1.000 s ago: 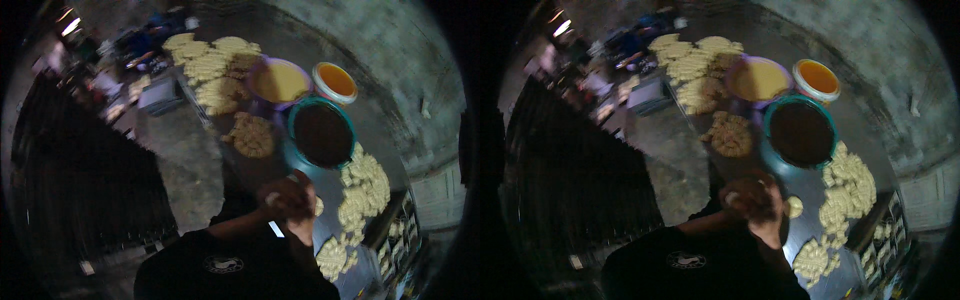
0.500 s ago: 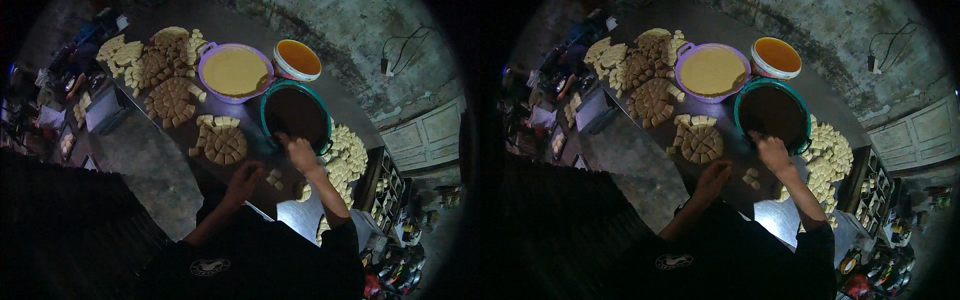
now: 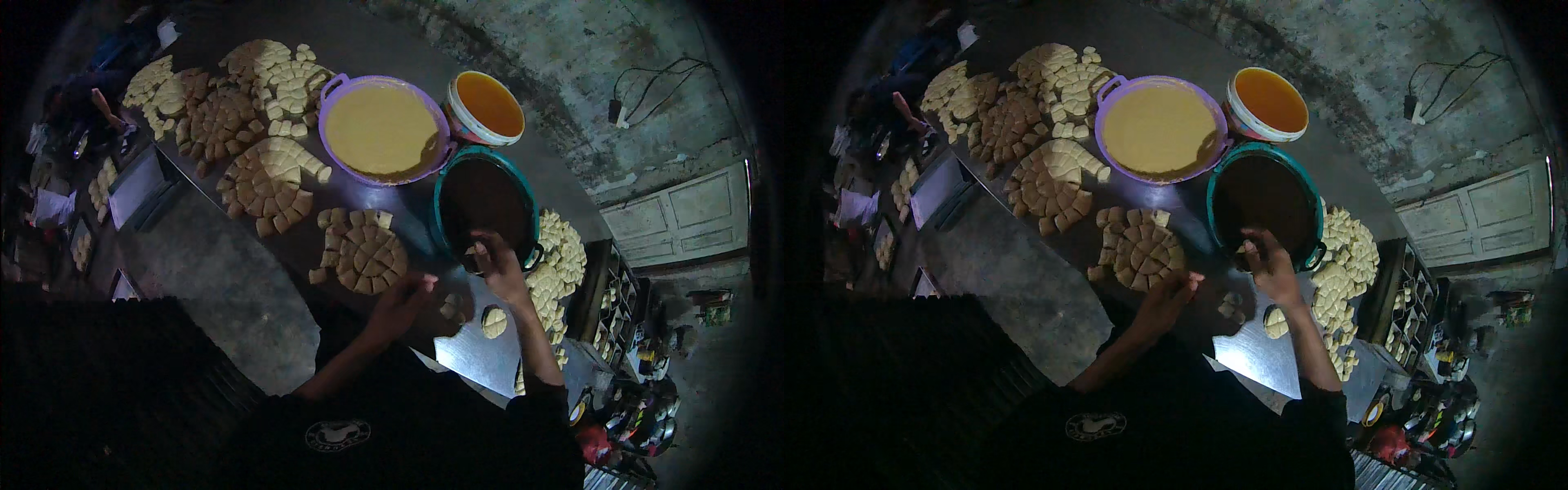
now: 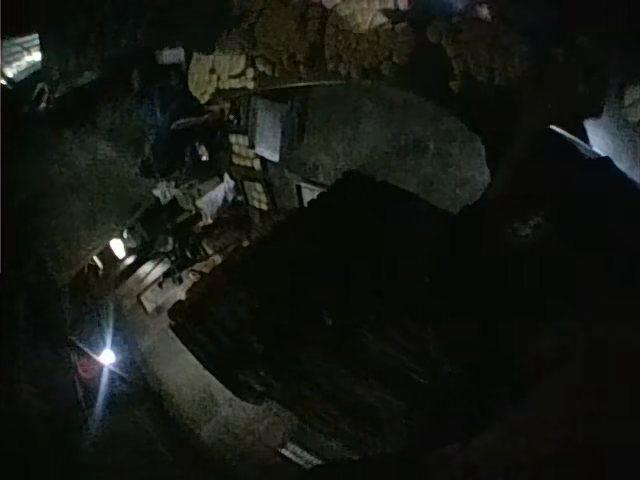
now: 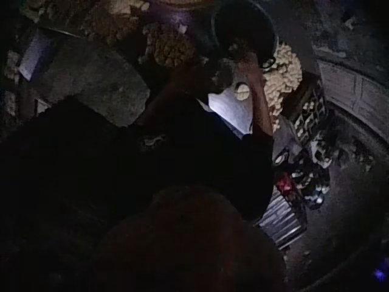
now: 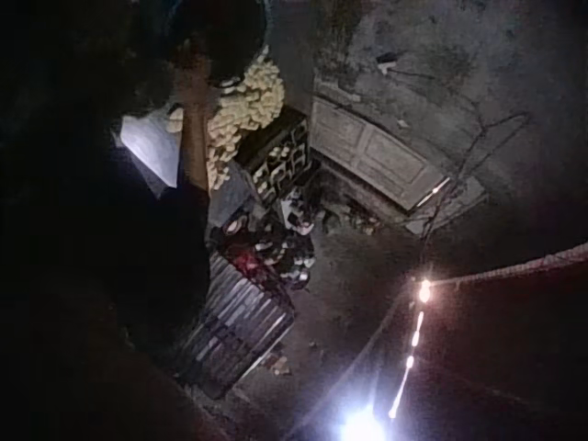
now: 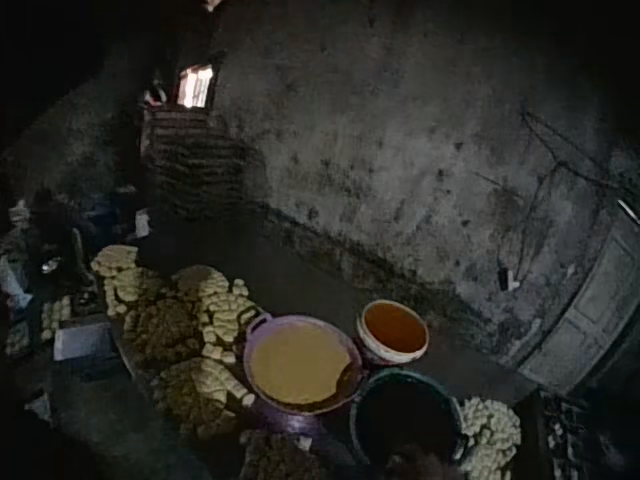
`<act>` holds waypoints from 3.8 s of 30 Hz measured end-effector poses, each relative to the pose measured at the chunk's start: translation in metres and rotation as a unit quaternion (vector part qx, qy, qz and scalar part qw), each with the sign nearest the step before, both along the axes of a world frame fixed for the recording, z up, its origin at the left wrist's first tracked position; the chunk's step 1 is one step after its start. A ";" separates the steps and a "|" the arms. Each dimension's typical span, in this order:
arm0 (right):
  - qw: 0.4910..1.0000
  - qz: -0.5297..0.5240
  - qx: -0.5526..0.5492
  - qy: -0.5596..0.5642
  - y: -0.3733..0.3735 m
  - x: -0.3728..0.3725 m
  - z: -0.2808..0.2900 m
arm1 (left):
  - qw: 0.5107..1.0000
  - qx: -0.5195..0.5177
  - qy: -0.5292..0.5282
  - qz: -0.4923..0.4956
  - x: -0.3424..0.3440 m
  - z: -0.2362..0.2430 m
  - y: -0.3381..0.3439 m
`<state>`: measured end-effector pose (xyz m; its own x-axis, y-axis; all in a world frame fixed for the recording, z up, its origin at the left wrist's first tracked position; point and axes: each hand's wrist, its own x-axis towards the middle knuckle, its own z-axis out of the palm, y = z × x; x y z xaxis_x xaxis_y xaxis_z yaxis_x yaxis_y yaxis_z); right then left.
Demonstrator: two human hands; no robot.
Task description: The person prepares bread dough by hand, repeatedly taking portions of dough, dipping them into containers of liquid ingredients, folding the dough to incorporate the fillings, and placing the finished pieces onto trays.
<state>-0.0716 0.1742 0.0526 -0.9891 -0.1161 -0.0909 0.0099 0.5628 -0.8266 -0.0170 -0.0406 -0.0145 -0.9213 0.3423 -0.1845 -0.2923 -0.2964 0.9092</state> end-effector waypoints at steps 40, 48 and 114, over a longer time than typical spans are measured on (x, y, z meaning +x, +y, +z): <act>0.934 0.047 -0.108 0.338 0.086 0.228 0.052 | 0.976 -0.139 0.160 0.042 0.118 0.069 0.127; 0.952 -0.037 -0.141 0.269 0.113 0.276 0.052 | 0.977 -0.053 0.171 -0.116 0.169 0.081 0.143; 0.915 -0.078 -0.340 -0.205 0.105 0.105 -0.157 | 0.937 -0.296 0.188 0.010 0.014 -0.040 0.088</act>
<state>0.0329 0.2795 -0.1043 -0.8975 -0.1449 -0.4165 0.4334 -0.1147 -0.8939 -0.0027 0.0472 -0.0541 -0.9644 0.2643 0.0021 0.0815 0.2896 0.9537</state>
